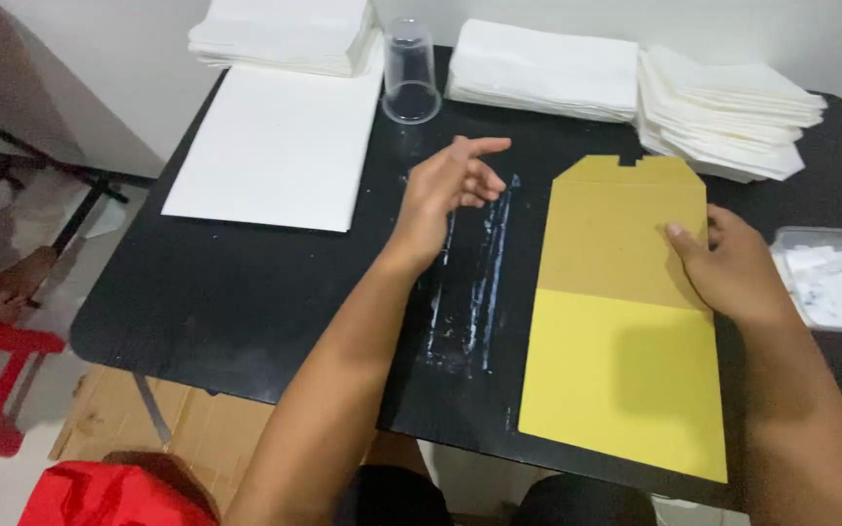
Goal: Manually assembling paper bags by folding paper sheets and applying glue with a brush.
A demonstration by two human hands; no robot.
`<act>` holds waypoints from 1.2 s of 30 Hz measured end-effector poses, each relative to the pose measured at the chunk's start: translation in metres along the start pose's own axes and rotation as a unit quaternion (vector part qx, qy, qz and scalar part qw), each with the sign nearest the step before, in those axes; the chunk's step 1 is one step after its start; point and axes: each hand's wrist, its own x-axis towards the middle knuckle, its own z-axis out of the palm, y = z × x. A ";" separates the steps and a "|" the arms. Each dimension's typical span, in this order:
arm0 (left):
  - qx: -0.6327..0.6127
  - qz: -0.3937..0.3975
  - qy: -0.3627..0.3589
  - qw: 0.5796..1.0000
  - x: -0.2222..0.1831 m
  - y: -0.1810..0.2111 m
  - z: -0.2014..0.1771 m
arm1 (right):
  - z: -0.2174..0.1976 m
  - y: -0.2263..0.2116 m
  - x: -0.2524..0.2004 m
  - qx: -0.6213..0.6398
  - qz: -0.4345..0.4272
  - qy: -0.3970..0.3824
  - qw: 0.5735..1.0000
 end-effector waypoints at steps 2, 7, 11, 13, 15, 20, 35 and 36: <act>0.023 -0.012 0.022 0.999 -0.001 0.001 0.005 | -0.001 0.000 -0.008 -0.081 -0.033 0.022 0.996; 0.258 0.071 0.083 0.960 -0.007 0.009 0.013 | 0.004 -0.002 -0.019 -0.082 -0.135 0.099 0.982; 0.441 0.062 0.103 0.889 -0.006 0.023 -0.017 | 0.010 -0.007 -0.023 -0.032 -0.188 0.099 0.977; 0.541 -0.006 0.080 0.837 -0.002 0.024 -0.041 | 0.010 -0.019 -0.033 -0.002 -0.139 0.083 0.987; 0.634 0.010 0.083 0.769 0.007 0.015 -0.084 | 0.013 -0.009 -0.027 0.005 -0.172 0.092 0.981; 0.821 -0.101 0.039 0.560 -0.003 0.019 -0.158 | 0.018 -0.004 -0.028 0.038 -0.237 0.107 0.965; 0.639 -0.139 -0.034 0.756 -0.048 0.083 -0.235 | 0.035 0.037 0.001 -0.003 -0.244 0.107 0.964; 0.632 -0.137 -0.064 0.760 -0.047 0.079 -0.235 | 0.037 0.040 0.003 0.003 -0.246 0.109 0.963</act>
